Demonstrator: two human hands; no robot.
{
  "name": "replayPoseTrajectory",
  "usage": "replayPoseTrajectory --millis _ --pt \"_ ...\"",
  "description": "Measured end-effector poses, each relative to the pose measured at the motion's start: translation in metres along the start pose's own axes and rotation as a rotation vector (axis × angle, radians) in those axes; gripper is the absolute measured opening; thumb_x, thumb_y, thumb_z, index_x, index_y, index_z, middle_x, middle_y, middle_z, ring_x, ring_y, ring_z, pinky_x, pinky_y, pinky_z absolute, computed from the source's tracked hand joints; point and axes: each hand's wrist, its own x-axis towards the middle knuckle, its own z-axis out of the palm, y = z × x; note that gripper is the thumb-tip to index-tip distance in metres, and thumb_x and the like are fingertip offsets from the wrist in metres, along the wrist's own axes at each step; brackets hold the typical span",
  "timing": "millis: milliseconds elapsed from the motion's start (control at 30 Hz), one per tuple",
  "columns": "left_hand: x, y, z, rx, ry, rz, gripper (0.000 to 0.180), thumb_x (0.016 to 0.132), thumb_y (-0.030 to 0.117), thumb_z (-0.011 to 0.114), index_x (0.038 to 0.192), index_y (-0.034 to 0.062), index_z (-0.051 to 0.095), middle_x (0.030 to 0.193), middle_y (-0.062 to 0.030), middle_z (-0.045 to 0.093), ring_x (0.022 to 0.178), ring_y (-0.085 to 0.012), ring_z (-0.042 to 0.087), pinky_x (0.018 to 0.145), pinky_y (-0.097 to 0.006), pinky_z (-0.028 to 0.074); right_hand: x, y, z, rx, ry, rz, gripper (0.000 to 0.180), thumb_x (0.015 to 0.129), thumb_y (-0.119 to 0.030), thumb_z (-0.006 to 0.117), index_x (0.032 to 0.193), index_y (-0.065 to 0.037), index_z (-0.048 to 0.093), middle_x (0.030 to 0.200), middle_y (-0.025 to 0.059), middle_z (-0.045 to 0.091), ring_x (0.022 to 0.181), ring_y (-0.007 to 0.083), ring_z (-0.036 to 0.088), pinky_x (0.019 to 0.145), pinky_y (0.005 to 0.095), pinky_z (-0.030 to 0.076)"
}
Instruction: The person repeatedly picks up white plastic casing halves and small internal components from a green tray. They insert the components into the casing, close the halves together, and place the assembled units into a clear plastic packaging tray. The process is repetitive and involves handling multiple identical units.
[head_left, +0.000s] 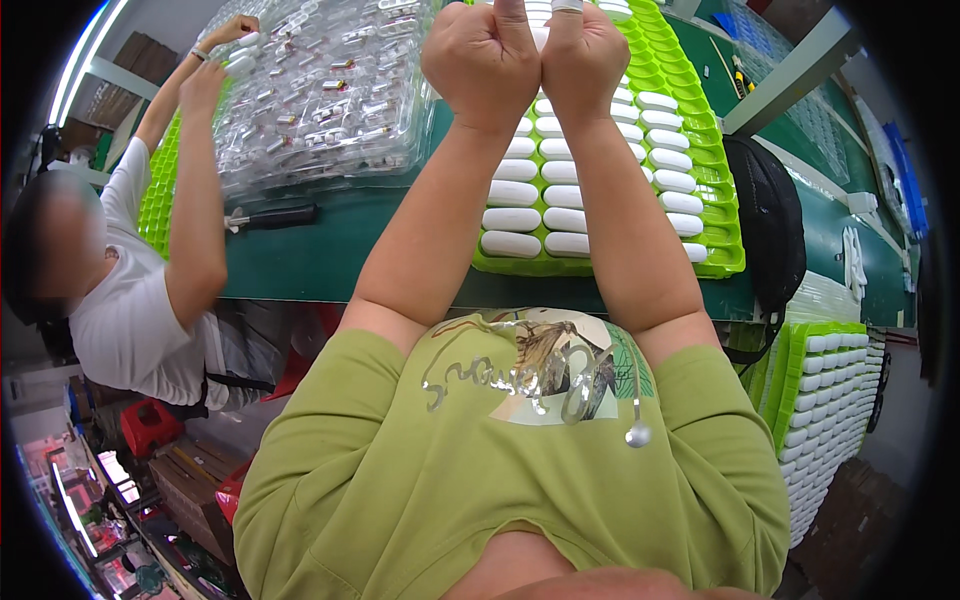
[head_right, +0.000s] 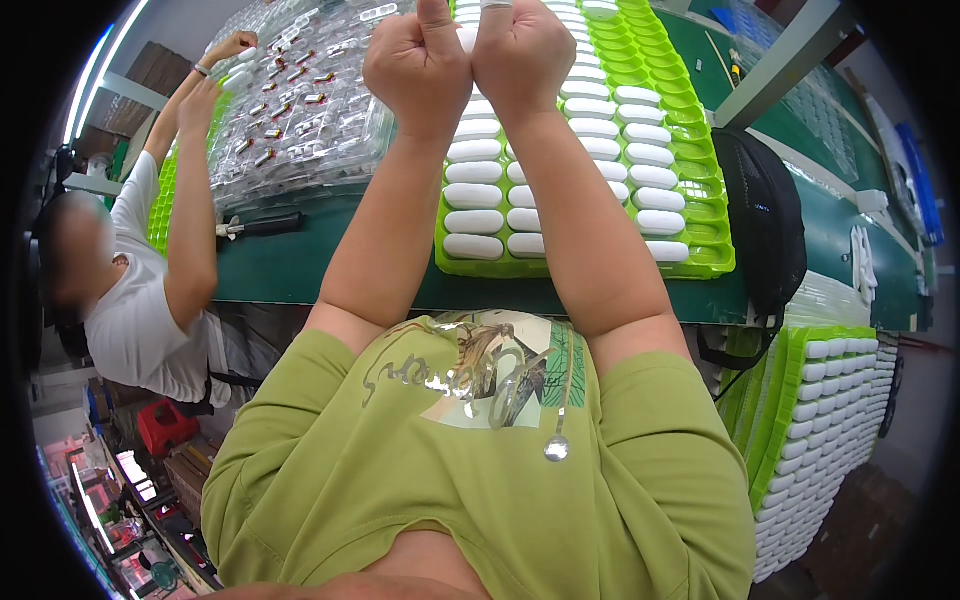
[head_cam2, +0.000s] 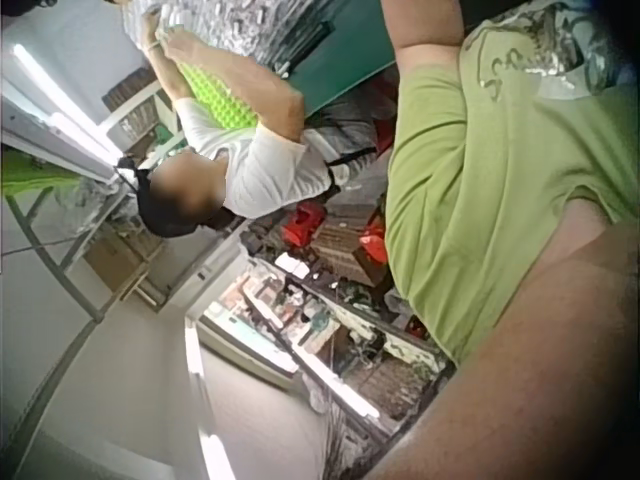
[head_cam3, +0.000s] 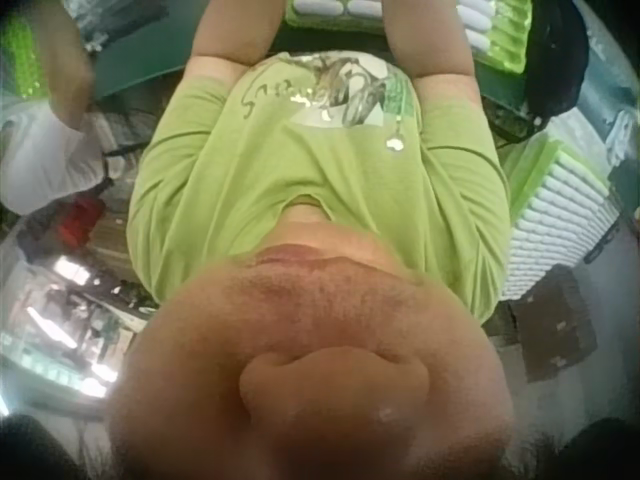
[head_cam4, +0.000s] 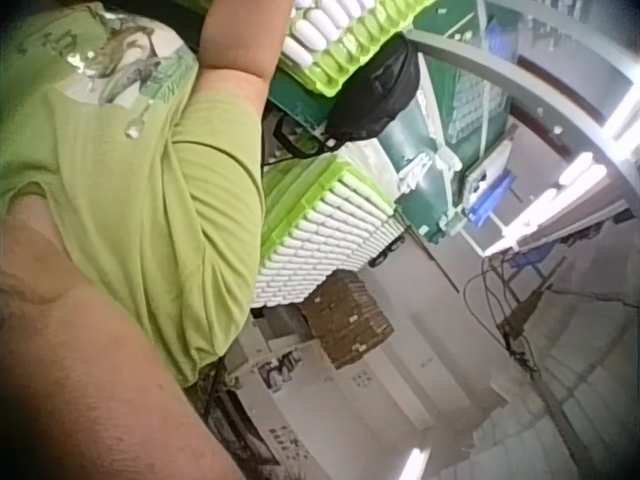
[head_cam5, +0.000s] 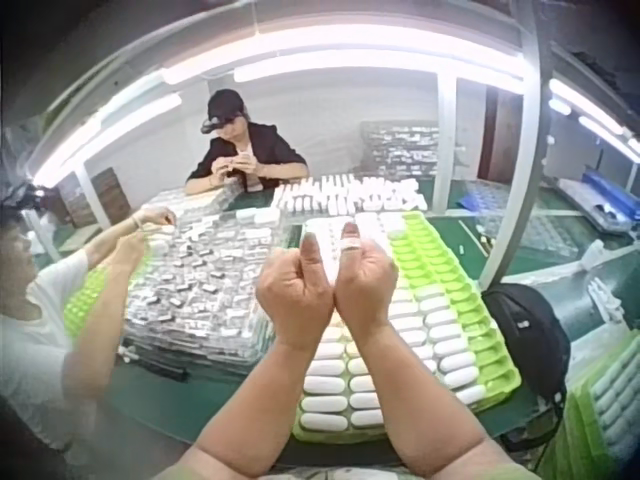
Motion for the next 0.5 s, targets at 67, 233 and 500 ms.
replayPoseTrajectory --millis 67,233,500 --pt "0.0 0.0 0.004 -0.063 0.003 -0.103 0.047 0.1 0.024 0.054 0.058 0.0031 0.056 0.056 -0.0156 0.053 0.052 -0.0351 0.052 0.051 -0.045 0.039 0.003 -0.001 0.0 -0.005 0.025 -0.079 0.048 0.099 -0.029 0.057 0.061 0.0 0.055 0.054 0.016 0.052 0.048 0.0264 0.047 0.05 0.0406 0.04" --pt "0.001 -0.011 0.011 -0.028 -0.004 -0.155 0.046 0.1 0.025 0.052 0.06 0.0028 0.059 0.059 -0.0169 0.057 0.054 -0.0374 0.054 0.053 -0.046 0.041 0.011 0.012 -0.001 -0.123 -0.008 -0.29 0.043 0.09 -0.019 0.065 0.055 -0.002 0.048 0.051 0.0152 0.045 0.046 0.0258 0.043 0.048 0.0413 0.036" --pt "-0.012 -0.019 0.01 0.145 -0.122 -0.074 0.042 0.098 0.019 0.056 0.059 0.0024 0.056 0.058 -0.0166 0.054 0.051 -0.0353 0.052 0.051 -0.046 0.04 0.005 0.034 -0.003 -0.189 -0.036 -0.187 0.043 0.09 -0.015 0.065 0.054 -0.005 0.044 0.049 0.012 0.042 0.046 0.0218 0.039 0.047 0.0382 0.033"
